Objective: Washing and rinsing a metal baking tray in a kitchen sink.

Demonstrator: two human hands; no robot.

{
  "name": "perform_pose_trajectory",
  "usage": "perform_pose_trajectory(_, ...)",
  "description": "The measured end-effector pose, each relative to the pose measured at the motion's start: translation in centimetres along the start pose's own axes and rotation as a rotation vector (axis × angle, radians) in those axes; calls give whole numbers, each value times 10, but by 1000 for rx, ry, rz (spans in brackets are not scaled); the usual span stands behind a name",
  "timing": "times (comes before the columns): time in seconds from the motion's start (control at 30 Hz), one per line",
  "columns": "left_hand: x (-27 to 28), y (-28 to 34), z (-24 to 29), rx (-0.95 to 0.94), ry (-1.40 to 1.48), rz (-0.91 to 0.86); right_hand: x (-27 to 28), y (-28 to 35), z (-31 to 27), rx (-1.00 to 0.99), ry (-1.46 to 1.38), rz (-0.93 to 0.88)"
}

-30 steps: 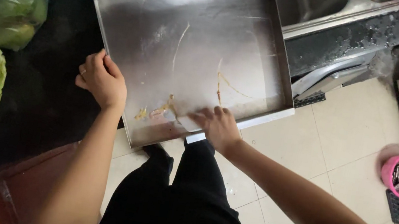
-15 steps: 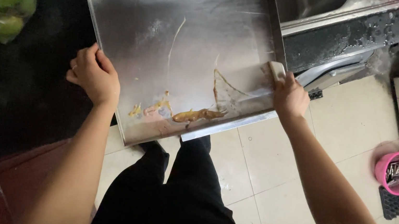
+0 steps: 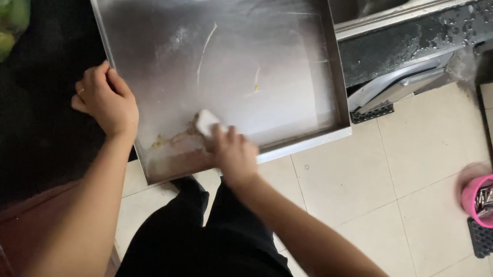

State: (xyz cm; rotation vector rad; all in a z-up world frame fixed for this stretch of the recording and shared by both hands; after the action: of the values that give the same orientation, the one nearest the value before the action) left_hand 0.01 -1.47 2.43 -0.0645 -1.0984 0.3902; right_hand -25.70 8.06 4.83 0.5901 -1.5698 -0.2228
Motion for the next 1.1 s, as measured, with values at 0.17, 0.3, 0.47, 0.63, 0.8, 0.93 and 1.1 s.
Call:
perform_pose_trajectory(0.17, 7, -2, 2, -11, -16, -3, 1, -11, 33, 4, -299, 52)
perform_pose_trajectory(0.3, 4, -23, -5, -59, -80, 27, 37, -8, 113, -217, -335, 253)
perform_pose_trajectory(0.47, -3, -31, -14, -74, -75, 60, 61, -12, 172, -336, -306, 221)
perform_pose_trajectory(0.63, -5, -34, -12, -35, -79, 67, 71, -35, 203, -446, -169, 226)
perform_pose_trajectory(0.8, -14, -33, -11, -46, -60, 66, 87, -75, 217, -454, -15, 259)
perform_pose_trajectory(0.93, -15, -34, -3, -42, -87, 67, 89, -111, 198, -469, 59, 206)
perform_pose_trajectory(1.1, -10, -42, 2, -37, -63, 58, 37, -101, 100, -116, 31, 311)
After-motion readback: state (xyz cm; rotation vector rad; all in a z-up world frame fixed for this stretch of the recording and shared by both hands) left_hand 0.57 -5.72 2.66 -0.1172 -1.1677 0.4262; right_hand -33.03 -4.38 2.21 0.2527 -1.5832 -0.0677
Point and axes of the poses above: each hand's wrist, its own y-axis away from the middle knuckle, its own x-axis out of the back of the hand, z = x × y, the point moved 1 cm from there along -y, towards the middle knuckle, and after that the axes turned 14 degrees about -z, right-handed, at the moved point
